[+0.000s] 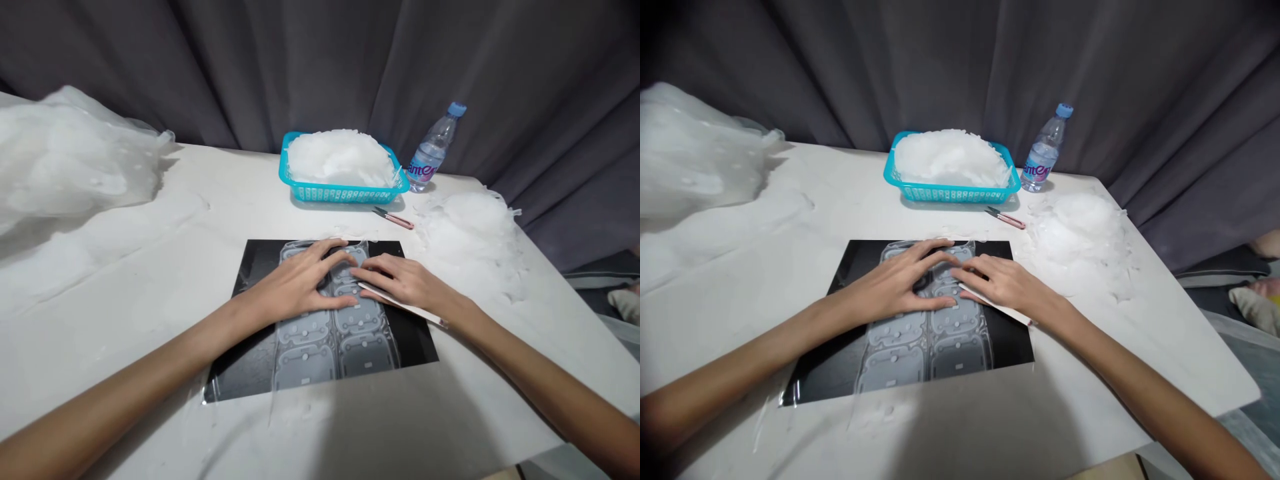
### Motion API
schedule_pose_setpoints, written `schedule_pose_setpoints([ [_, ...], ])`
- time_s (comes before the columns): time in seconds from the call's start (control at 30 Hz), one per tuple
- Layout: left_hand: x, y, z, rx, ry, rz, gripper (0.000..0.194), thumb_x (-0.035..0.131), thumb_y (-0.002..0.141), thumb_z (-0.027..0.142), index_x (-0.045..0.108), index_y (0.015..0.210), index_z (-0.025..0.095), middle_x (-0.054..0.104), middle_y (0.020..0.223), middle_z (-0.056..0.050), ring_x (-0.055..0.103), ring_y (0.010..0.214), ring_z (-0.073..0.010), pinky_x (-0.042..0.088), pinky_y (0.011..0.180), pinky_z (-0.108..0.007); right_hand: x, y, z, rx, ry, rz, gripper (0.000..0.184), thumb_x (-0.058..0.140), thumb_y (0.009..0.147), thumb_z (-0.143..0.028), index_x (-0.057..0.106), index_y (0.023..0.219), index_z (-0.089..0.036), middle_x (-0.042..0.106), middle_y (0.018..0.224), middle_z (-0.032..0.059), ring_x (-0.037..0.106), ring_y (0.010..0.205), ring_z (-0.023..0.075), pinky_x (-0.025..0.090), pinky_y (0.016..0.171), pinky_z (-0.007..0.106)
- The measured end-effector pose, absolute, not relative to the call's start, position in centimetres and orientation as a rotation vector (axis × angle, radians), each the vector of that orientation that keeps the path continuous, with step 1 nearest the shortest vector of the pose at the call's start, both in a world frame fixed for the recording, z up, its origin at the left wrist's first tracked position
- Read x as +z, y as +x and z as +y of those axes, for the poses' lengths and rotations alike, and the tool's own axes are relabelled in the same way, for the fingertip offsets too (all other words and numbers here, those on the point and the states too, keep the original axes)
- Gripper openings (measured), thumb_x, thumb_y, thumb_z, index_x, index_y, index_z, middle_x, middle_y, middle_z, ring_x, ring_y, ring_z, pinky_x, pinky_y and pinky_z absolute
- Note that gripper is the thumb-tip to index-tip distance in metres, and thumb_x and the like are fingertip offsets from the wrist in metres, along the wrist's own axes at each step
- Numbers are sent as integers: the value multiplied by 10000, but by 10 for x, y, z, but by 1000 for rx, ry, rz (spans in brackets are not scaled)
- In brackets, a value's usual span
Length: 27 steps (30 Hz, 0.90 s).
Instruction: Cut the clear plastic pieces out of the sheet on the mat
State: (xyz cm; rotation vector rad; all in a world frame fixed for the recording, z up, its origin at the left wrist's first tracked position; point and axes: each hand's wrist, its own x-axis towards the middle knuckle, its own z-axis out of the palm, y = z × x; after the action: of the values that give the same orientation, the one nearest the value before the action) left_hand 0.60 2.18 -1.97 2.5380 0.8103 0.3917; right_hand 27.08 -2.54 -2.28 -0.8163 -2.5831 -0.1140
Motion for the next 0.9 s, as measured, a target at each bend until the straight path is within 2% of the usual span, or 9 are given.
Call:
schedule_pose_setpoints([
  [0.07,-19,7,22,371,2497,823,889,620,905,758,393,1582,227,376,1675,-166,433,1518,-369,443,1202,-527,-25,267,-25,-147,-773,-2595,249,553,1081,-291,697,1239,-164,762,1094,121,713,892,217,598,761,347],
  [0.2,-18,7,22,301,2447,839,1149,597,892,794,66,1695,167,138,1769,-194,191,1634,-358,282,1302,-525,-17,260,-18,262,-936,-2368,236,475,1104,-242,696,1149,-173,736,1072,112,706,978,209,576,845,334],
  [0.47,-20,4,22,267,2469,835,1177,559,910,800,-60,1691,173,30,1772,-223,84,1651,-361,226,1310,-558,-10,272,27,403,-1341,-1854,283,535,1047,-361,682,868,-197,688,887,52,642,857,213,490,821,343],
  [0.53,-22,2,21,373,2495,824,1166,602,895,787,-2,1687,180,80,1762,-236,132,1641,-372,259,1296,-562,-8,277,28,457,-1363,-1795,291,551,1031,-368,683,839,-193,679,855,43,630,818,204,481,791,336],
  [0.6,-21,1,19,548,2500,839,1087,676,848,778,218,1635,184,260,1695,-238,282,1581,-376,336,1255,-546,-3,278,22,518,-1336,-1782,285,564,1026,-362,694,841,-189,673,842,36,627,803,196,478,785,333],
  [0.67,-16,1,15,737,2430,940,831,702,838,762,506,1406,187,523,1474,-193,493,1390,-347,446,1150,-503,3,275,11,548,-1281,-1810,270,578,1029,-354,712,861,-190,674,841,32,633,828,195,481,815,338],
  [0.73,-7,2,13,813,2234,1063,561,556,958,729,637,1086,188,680,1138,-115,618,1088,-270,513,994,-427,11,267,-3,616,-1219,-1849,253,593,1032,-351,735,894,-193,686,869,36,645,862,193,495,836,339],
  [0.83,4,7,16,644,1850,1139,679,269,1070,662,668,831,168,689,753,-63,603,723,-195,502,767,-348,24,257,-21,979,-1092,-1933,222,622,1027,-362,765,1093,-206,689,931,33,649,777,155,527,734,296],
  [0.9,5,9,21,494,1724,1132,647,388,1028,677,698,805,155,666,660,-46,578,628,-179,460,658,-313,32,255,-26,1294,-962,-2044,306,648,1017,-373,726,1278,-234,672,910,12,623,700,129,514,654,262],
])
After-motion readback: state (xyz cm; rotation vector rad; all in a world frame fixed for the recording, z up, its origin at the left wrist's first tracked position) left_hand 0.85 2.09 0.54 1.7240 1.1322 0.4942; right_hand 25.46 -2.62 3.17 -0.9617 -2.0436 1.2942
